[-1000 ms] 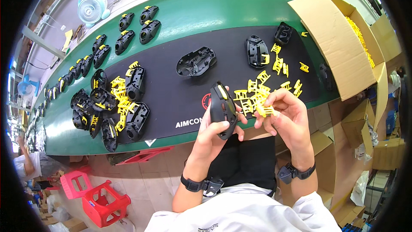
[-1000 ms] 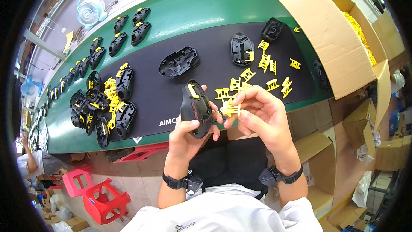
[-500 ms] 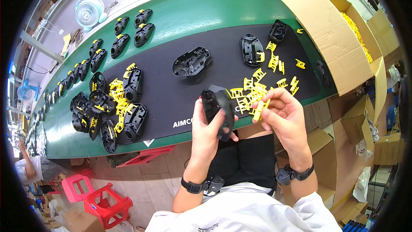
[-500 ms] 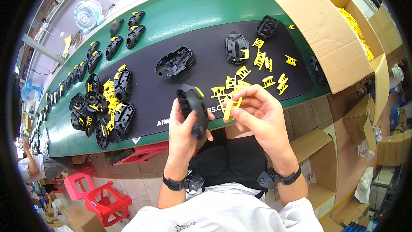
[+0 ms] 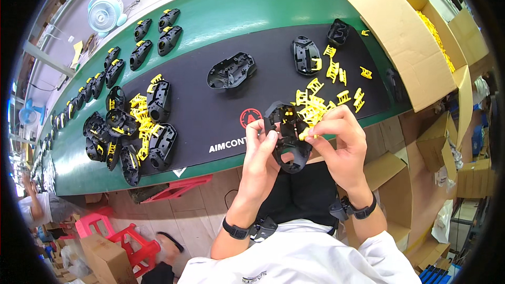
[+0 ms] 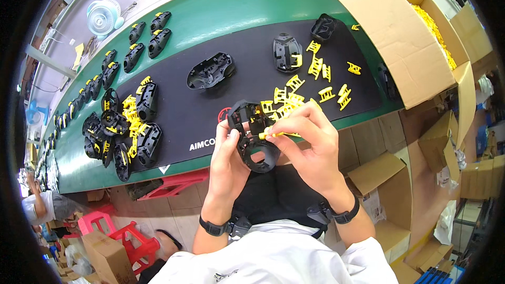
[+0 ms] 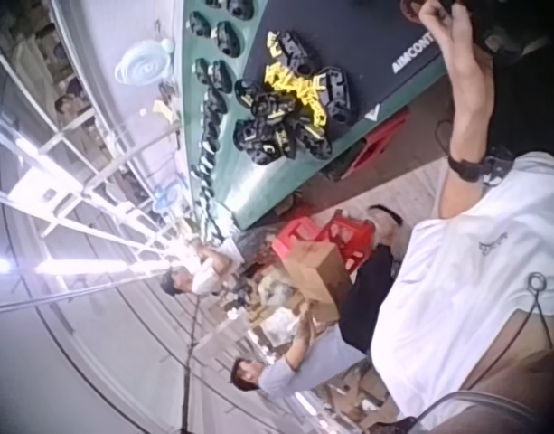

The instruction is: Assemble plastic components and shells for a computer mouse or controller on an assembly line.

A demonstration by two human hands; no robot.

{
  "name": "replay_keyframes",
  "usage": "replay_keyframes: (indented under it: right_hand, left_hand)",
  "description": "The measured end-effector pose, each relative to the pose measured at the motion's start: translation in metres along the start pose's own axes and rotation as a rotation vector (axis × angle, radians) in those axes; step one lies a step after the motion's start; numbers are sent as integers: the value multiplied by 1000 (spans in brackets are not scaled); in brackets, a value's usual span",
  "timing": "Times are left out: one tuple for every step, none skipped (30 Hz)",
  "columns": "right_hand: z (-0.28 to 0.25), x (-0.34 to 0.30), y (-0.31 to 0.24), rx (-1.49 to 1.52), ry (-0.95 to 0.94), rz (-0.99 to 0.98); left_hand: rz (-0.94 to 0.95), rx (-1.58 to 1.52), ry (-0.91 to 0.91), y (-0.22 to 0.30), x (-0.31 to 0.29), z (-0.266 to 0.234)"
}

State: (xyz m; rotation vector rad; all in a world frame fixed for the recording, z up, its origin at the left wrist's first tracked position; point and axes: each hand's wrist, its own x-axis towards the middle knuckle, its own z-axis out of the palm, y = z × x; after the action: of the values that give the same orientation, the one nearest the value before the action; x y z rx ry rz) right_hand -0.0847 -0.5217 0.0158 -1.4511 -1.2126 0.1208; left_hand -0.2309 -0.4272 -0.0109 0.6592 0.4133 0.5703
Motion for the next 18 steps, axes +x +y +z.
replay_keyframes:
  right_hand:
    - [-1,-1,2,-47,-12,-51]
    - [-4,-2,4,-44,-31,-34]
    - [-4,-2,3,-41,-30,-31]
    - [-3,-1,-1,20,-25,33]
    - [-4,0,-4,81,-20,98]
    - [-6,-1,-7,161,-60,155]
    - [-6,-4,-5,159,-55,157]
    - [-2,-8,-3,226,16,218]
    - [1,-10,-2,292,87,279]
    - [3,-7,-11,350,106,372]
    - [5,-8,-10,351,109,373]
    - [6,-10,-8,284,81,378]
    - [6,-11,-9,215,55,380]
    - [4,-11,-12,104,32,380]
    - [6,-12,-10,104,35,380]
    - [9,-12,-6,69,69,310]
    - [12,-11,-5,34,102,240]
    - [12,-11,-11,48,121,295]
  left_hand:
    - [14,-34,-14,1,-1,1]
    - [13,-32,-11,1,-2,3]
    - [46,36,12,1,-3,6]
    - [75,102,30,1,-3,7]
    - [69,102,27,0,-3,7]
    - [65,89,5,0,-4,6]
    - [62,76,-16,-1,-5,5]
    - [75,67,-39,-4,-4,2]
    - [70,68,-44,-6,-3,3]
    - [115,52,-56,-6,-4,3]
    - [159,35,-69,-7,-4,3]
    - [157,71,-88,-6,-3,3]
    - [155,72,-91,-7,-3,2]
    - [191,127,-117,-11,-3,0]
    - [228,183,-143,-14,-4,-1]
    - [243,195,-172,-16,-3,0]
    - [243,196,-176,-17,-4,1]
    - [251,205,-172,-18,-5,2]
